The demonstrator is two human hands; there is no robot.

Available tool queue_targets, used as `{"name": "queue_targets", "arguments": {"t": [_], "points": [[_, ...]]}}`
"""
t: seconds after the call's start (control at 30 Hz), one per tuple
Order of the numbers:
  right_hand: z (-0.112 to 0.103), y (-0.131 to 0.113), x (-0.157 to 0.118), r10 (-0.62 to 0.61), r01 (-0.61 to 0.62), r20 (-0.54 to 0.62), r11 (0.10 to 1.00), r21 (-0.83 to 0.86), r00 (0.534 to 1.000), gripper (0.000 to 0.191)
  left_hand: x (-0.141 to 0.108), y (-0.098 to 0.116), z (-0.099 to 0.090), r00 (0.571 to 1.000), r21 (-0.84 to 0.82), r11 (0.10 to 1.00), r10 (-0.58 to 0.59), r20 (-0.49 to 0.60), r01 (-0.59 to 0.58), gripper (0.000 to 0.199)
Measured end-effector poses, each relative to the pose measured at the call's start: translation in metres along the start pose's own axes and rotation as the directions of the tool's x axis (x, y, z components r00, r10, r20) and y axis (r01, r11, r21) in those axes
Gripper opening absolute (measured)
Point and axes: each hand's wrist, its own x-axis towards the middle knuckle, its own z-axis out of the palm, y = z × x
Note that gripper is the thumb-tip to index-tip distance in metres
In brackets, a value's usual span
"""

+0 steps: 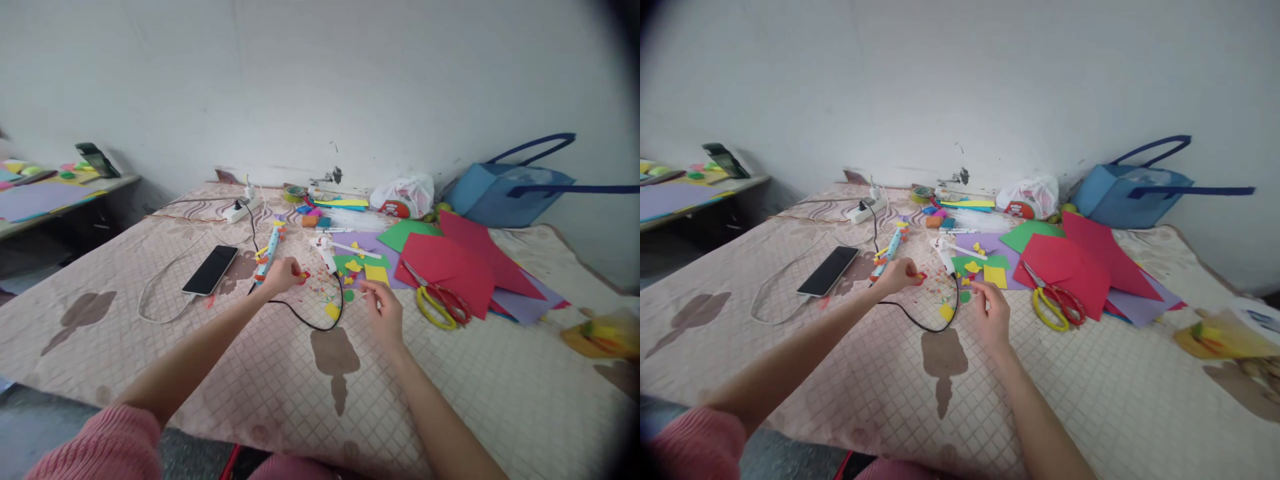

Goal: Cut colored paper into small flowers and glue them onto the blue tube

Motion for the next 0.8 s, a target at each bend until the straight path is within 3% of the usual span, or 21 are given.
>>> {"name": "queue_targets", "arguments": {"t": [0.17, 0.27, 0.33, 0.43, 0.6, 0.8], "points": [[0.003, 0.001, -0.001, 0.146, -0.148, 0.029, 0.985, 0.093, 0.989, 0.023, -0.025, 0.019, -0.006, 0.989, -0.229, 0.973, 0.012, 0.150, 0.023, 0.030], [0.012, -0.012, -0.006, 0.219, -0.258, 0.198, 0.945, 0.200, 0.956, 0.023, -0.043, 0.038, 0.002, 0.947, -0.496, 0.859, 0.045, 0.319, 0.126, 0.032], [0.017, -0.021, -0.009, 0.263, -0.365, 0.328, 0.879, 0.307, 0.907, 0.022, -0.049, 0.047, 0.010, 0.932, -0.587, 0.790, 0.057, 0.358, 0.177, 0.034], [0.022, -0.028, -0.012, 0.303, -0.462, 0.408, 0.803, 0.377, 0.861, 0.019, -0.051, 0.055, 0.023, 0.913, -0.637, 0.741, 0.081, 0.400, 0.213, 0.038], [0.021, -0.024, -0.011, 0.433, -0.545, 0.348, 0.755, 0.365, 0.832, 0.024, -0.050, 0.057, 0.034, 0.898, -0.677, 0.691, 0.092, 0.430, 0.253, 0.036], [0.021, -0.028, -0.013, 0.478, -0.614, 0.388, 0.659, 0.434, 0.788, 0.024, -0.049, 0.050, 0.039, 0.908, -0.671, 0.712, 0.115, 0.403, 0.207, 0.035]]}}
